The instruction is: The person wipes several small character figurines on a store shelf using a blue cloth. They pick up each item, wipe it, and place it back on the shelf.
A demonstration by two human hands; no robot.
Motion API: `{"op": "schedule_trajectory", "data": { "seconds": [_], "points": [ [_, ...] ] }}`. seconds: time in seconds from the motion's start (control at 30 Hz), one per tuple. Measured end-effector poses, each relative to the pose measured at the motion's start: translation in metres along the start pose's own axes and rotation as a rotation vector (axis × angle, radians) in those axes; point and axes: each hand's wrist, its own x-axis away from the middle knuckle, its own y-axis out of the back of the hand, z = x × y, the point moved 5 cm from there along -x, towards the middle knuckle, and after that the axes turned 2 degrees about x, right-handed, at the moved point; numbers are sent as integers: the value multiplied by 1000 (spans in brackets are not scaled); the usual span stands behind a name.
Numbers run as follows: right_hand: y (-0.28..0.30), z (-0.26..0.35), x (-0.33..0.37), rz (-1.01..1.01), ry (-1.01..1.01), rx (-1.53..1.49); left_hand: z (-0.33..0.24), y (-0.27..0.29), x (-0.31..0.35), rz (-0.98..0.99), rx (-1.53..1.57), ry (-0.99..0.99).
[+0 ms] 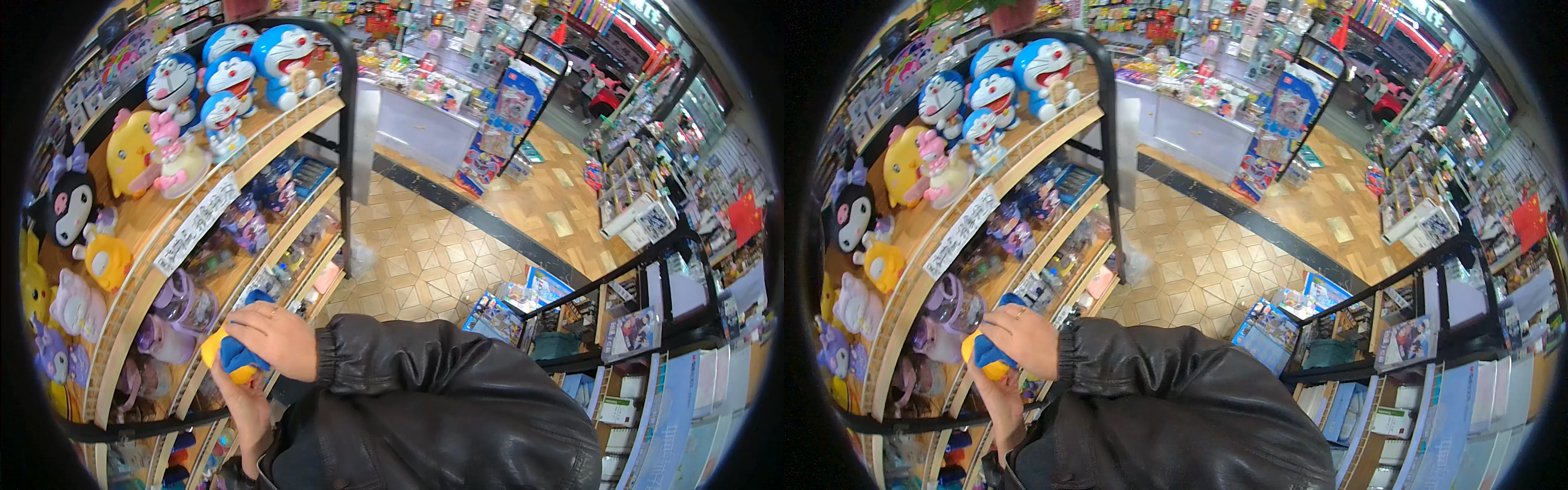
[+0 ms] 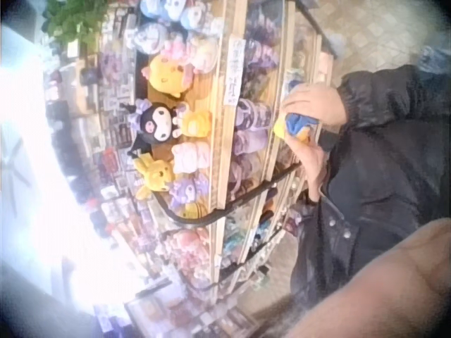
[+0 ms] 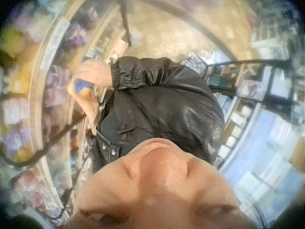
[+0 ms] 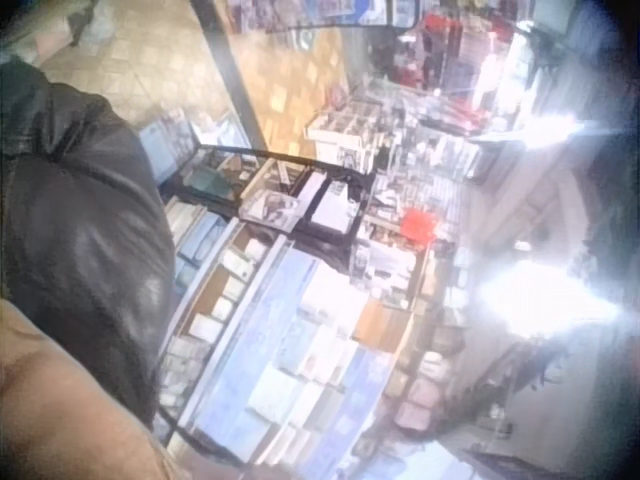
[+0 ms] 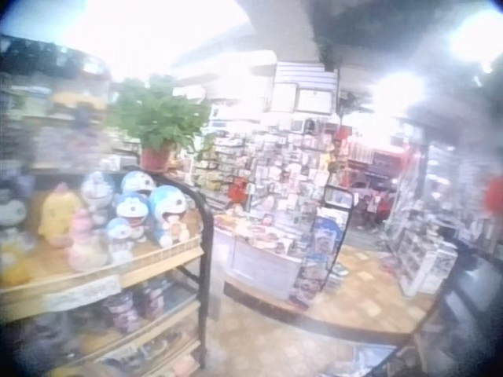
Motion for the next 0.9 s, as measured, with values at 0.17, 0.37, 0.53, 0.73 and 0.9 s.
{"op": "schedule_trajectory", "data": {
  "seconds": [0.17, 0.37, 0.53, 0.73, 0.9],
  "points": [
    [11, 5, -1, -40, 84, -212, 5, -14, 7, 121, 148, 75],
    [37, -13, 3, 10, -127, -448, -2, -27, -2, 372, 284, 304],
    [32, -59, 32, -507, -856, -985, 0, -30, -3, 414, 479, 468],
    [25, -23, 10, -257, -297, -893, -3, -52, 16, 266, 467, 660],
    [-7, 23, -2, 331, 207, 7, -23, -55, 32, 282, 194, 256]
  ]
}}
